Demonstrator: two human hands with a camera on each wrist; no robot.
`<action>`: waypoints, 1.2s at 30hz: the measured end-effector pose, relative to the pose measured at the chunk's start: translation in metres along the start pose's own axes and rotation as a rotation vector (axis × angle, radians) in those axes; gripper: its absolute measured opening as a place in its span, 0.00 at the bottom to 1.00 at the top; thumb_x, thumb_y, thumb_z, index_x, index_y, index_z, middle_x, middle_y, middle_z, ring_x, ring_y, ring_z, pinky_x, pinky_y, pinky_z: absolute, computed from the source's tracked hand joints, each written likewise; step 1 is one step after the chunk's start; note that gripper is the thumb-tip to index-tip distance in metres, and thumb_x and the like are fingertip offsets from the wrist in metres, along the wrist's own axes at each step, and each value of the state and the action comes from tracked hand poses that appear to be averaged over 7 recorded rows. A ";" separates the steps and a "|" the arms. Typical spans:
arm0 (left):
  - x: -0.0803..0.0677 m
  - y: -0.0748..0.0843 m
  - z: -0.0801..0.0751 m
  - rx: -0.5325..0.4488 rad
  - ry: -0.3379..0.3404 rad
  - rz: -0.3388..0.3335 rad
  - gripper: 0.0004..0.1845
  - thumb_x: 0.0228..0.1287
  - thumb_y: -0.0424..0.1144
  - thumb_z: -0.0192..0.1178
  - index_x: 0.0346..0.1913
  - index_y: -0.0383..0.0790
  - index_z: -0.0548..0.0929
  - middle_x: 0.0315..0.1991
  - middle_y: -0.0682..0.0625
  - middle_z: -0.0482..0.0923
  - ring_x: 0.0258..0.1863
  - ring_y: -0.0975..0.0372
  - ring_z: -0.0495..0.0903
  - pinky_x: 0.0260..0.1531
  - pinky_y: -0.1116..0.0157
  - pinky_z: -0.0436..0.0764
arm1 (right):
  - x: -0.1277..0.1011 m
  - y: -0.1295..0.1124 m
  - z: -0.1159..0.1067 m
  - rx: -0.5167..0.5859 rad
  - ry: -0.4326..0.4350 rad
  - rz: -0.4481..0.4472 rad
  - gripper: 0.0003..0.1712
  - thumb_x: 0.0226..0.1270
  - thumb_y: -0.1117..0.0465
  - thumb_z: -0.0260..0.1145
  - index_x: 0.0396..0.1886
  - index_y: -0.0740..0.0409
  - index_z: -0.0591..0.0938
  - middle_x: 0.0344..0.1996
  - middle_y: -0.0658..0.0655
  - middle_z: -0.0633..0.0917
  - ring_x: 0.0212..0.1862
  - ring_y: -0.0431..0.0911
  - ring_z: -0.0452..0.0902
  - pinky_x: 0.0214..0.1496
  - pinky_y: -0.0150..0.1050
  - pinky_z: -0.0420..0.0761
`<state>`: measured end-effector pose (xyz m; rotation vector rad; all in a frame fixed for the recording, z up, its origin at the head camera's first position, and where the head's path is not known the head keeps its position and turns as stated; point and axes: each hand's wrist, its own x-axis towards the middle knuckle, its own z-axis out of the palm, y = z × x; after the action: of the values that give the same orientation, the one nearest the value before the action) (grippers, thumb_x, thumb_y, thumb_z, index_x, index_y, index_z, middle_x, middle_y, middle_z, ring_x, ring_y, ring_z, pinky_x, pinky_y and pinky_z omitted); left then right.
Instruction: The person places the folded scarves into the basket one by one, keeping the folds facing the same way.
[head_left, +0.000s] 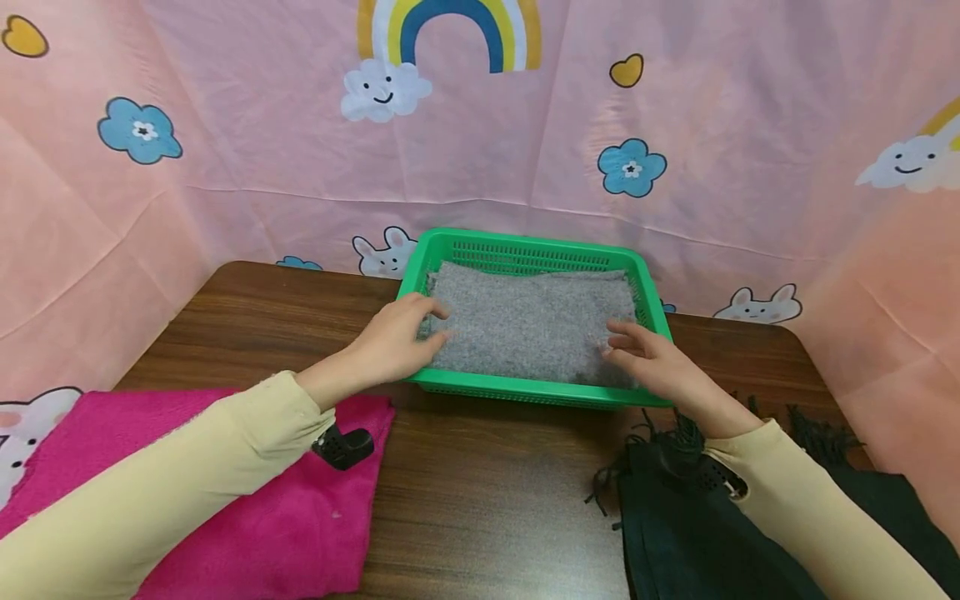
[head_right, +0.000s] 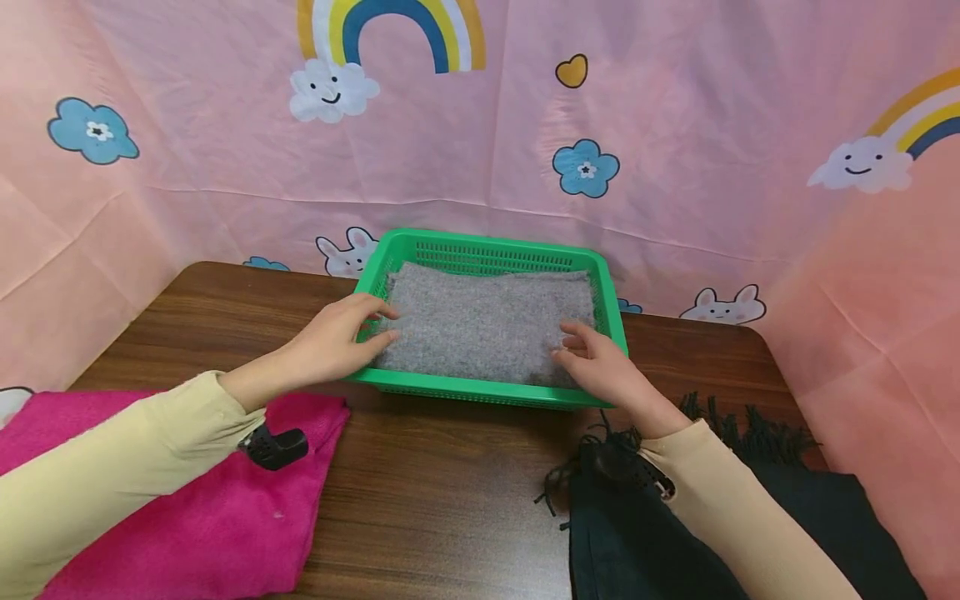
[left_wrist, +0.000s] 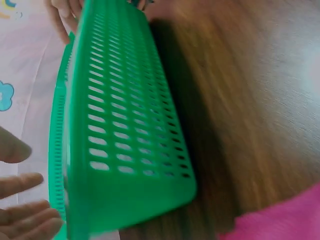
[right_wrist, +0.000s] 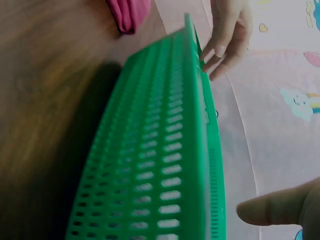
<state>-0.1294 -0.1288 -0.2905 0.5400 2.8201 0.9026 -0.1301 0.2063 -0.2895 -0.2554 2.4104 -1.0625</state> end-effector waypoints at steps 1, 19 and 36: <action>-0.004 -0.001 0.000 -0.001 0.026 0.011 0.17 0.68 0.35 0.55 0.54 0.28 0.77 0.55 0.36 0.74 0.55 0.44 0.74 0.53 0.48 0.73 | -0.003 0.001 0.002 0.008 0.019 -0.020 0.35 0.76 0.55 0.51 0.74 0.64 0.53 0.68 0.73 0.62 0.67 0.66 0.61 0.59 0.59 0.71; -0.058 -0.012 -0.003 0.103 0.231 0.166 0.10 0.62 0.32 0.61 0.46 0.36 0.80 0.46 0.48 0.77 0.42 0.57 0.76 0.36 0.60 0.77 | -0.036 0.007 0.028 0.055 0.284 -0.212 0.21 0.76 0.61 0.50 0.64 0.63 0.70 0.57 0.64 0.78 0.59 0.56 0.74 0.56 0.39 0.77; -0.106 -0.027 -0.013 0.301 0.274 0.239 0.10 0.52 0.30 0.65 0.38 0.45 0.80 0.38 0.57 0.75 0.31 0.68 0.74 0.23 0.69 0.75 | -0.056 0.010 0.051 0.095 0.388 -0.266 0.13 0.73 0.64 0.55 0.52 0.60 0.79 0.45 0.59 0.84 0.42 0.34 0.80 0.42 0.32 0.81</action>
<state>-0.0424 -0.1958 -0.2939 0.8690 3.2191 0.6278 -0.0559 0.2001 -0.3059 -0.3745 2.7091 -1.4567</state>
